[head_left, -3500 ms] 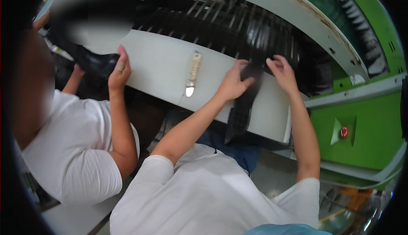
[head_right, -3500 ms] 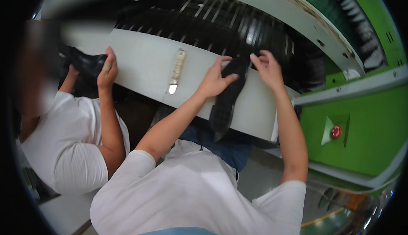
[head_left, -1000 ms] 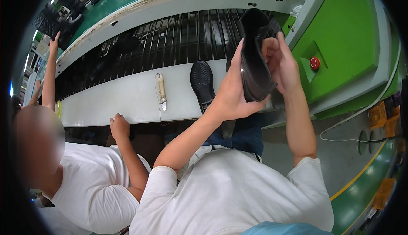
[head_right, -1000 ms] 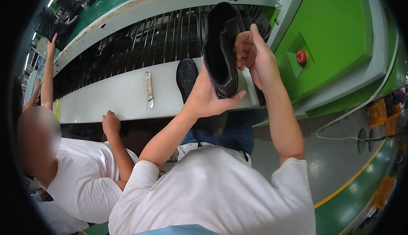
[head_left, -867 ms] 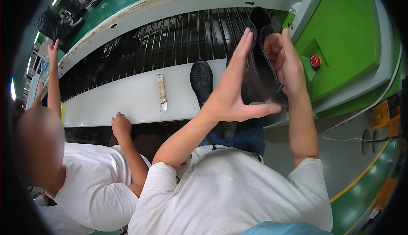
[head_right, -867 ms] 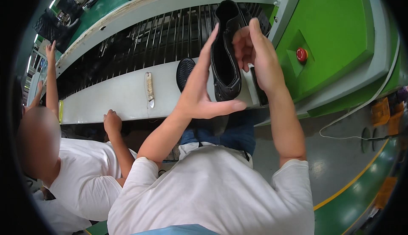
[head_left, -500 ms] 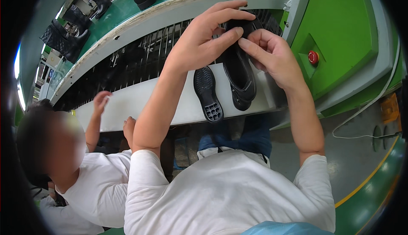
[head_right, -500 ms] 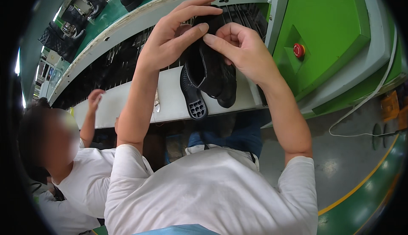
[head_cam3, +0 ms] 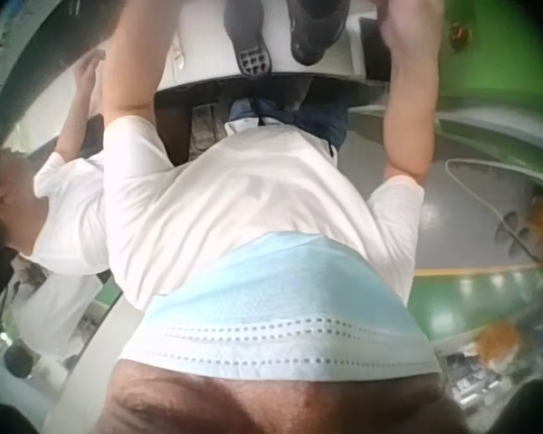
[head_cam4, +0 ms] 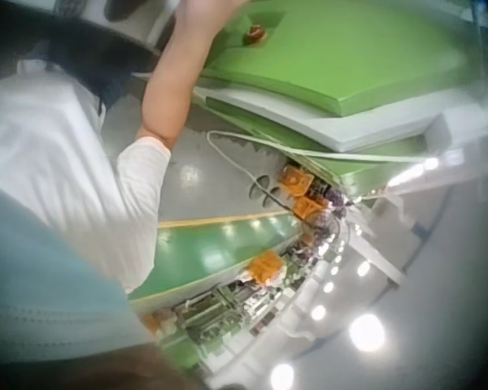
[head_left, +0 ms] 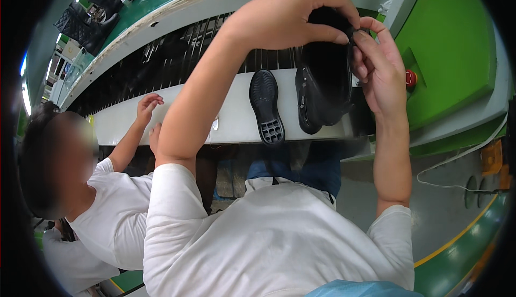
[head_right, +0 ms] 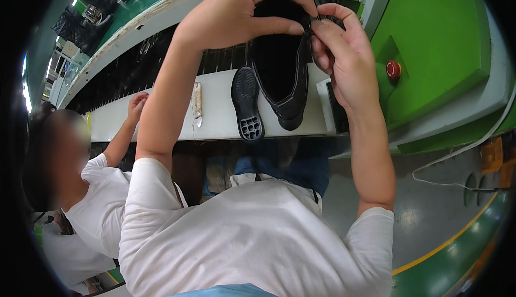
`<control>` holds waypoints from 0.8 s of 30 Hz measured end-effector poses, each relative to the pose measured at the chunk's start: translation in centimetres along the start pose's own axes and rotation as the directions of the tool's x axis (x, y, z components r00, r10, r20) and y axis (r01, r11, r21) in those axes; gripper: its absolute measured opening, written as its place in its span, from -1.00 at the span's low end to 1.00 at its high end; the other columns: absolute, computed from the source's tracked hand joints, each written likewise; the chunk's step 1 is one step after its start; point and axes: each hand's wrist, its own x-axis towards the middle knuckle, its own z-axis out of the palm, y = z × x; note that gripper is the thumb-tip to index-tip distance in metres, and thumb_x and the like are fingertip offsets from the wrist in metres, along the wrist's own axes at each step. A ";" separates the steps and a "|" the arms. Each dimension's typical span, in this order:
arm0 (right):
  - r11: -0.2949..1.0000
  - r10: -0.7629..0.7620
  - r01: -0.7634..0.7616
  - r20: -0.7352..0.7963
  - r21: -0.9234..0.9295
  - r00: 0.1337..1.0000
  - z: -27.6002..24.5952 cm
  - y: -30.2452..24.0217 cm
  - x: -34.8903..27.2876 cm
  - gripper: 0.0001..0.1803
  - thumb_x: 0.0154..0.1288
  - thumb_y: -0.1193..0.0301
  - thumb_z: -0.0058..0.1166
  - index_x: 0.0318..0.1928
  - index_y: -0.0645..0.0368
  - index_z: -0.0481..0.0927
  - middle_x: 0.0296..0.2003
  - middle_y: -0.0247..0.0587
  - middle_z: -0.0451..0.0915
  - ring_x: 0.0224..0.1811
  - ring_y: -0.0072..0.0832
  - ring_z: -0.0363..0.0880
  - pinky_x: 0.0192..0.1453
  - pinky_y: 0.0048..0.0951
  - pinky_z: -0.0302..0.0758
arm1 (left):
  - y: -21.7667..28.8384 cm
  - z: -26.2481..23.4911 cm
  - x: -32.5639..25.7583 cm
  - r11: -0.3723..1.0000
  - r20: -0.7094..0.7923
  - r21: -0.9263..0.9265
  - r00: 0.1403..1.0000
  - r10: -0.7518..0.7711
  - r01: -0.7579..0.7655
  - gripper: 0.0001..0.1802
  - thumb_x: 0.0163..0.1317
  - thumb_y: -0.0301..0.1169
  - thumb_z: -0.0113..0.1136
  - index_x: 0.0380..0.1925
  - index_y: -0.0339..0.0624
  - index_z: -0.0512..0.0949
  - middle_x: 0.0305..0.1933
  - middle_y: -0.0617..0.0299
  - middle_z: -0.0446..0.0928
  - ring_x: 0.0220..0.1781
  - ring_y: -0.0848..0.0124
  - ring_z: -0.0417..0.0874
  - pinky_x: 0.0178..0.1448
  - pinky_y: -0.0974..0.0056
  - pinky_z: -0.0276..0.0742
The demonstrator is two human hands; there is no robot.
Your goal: The person assembles black boots by hand on a factory assembly line. They pick up boot components, insert the sole into the upper, and press the parts together to secure them. The person handles multiple boots one at a time, repeating the assembly process throughout the clip.
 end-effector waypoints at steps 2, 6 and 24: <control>1.000 -0.004 0.004 -0.032 -0.012 0.999 0.2 0.2 0.0 -0.64 0.69 0.40 0.24 0.35 0.14 0.50 -0.35 -0.45 0.60 -0.47 -0.77 0.38 -0.42 -0.66 0.19 | 0.0 -0.3 0.1 0.993 0.022 -0.091 0.997 -0.074 0.076 -0.73 0.45 -0.41 0.54 0.07 -0.23 0.77 0.05 0.06 0.83 0.10 0.20 0.82 0.27 0.13 0.68; 1.000 0.023 -0.022 -0.089 0.009 0.996 0.2 2.0 0.3 -0.63 0.67 0.44 0.23 0.34 0.16 0.48 -0.35 -0.51 0.59 -0.47 -0.79 0.35 -0.39 -0.64 0.17 | -0.6 0.2 0.0 0.994 -0.039 -0.087 0.997 -0.069 0.065 -0.81 0.45 -0.43 0.54 -0.04 -0.28 0.78 -0.14 0.09 0.85 -0.08 0.28 0.83 0.11 0.18 0.69; 0.969 0.246 -0.241 -0.188 0.045 0.951 -6.1 13.2 -5.0 -0.33 0.64 0.44 0.31 0.63 0.24 0.42 0.35 -0.13 0.69 0.35 -0.41 0.71 0.47 -0.35 0.63 | -4.2 9.0 -4.0 0.833 -0.553 -0.536 0.688 -0.470 0.139 -0.41 0.82 0.05 0.04 0.17 -0.29 0.77 -0.07 0.25 0.75 0.03 0.44 0.73 0.23 0.26 0.62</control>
